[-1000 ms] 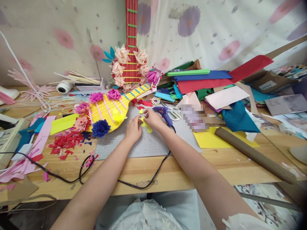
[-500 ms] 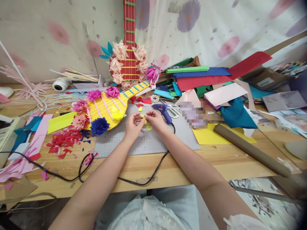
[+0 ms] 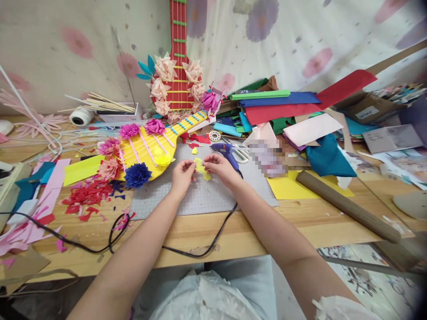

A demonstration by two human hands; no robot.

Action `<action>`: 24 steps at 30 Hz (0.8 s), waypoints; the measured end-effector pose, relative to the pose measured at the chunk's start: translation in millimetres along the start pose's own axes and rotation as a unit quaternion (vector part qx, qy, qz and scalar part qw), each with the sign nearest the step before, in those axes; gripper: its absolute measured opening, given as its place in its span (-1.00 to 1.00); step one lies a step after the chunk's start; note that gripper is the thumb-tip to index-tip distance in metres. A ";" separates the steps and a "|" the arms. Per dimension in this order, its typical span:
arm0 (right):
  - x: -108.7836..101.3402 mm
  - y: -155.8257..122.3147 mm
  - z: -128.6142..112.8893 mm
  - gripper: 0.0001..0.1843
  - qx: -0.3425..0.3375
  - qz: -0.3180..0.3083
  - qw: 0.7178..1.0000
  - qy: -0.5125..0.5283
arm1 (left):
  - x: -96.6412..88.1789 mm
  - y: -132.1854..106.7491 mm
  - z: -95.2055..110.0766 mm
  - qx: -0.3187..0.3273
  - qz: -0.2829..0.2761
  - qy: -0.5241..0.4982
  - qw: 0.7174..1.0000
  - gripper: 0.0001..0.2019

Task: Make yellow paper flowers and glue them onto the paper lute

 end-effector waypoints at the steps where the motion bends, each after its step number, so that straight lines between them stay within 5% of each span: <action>1: -6.8 -4.9 -7.2 -0.66 -0.005 -0.012 0.999 -0.051 | -0.5 0.3 -0.8 -0.004 0.003 -0.001 1.000 -0.86; 5: -47.3 -23.6 -27.6 -0.65 0.009 -0.035 0.959 -0.280 | 0.4 0.5 -1.6 -0.016 0.003 0.001 1.000 -0.88; 8: -95.3 -25.9 -47.4 -0.58 -0.010 0.142 0.883 -0.447 | 1.9 -0.6 -0.3 -0.015 0.002 0.001 1.000 -0.87; 11: -107.9 -23.1 -59.6 -0.55 -0.077 0.272 0.833 -0.475 | 1.4 -1.5 0.0 -0.014 0.002 0.002 1.000 -0.88; 16: -71.9 3.3 -36.1 -0.54 -0.127 0.207 0.850 -0.467 | -6.5 2.8 4.1 0.019 0.003 0.045 0.999 -0.90; 21: -80.0 9.6 -17.9 -0.60 -0.076 0.274 0.876 -0.390 | -11.6 7.4 4.6 0.028 -0.001 0.063 0.998 -0.88; 24: -85.1 1.0 -19.8 -0.52 -0.096 0.275 0.918 -0.269 | -9.5 7.2 1.6 0.017 -0.013 0.071 0.997 -0.86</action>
Point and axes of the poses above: each hand's wrist, its own y-axis towards the middle knuckle, its own x-axis out of the palm, z = x × y, the point moved 9 cm from there along y, towards the middle knuckle, and after that the axes turned 8 degrees about x, right-handed, at the moved point
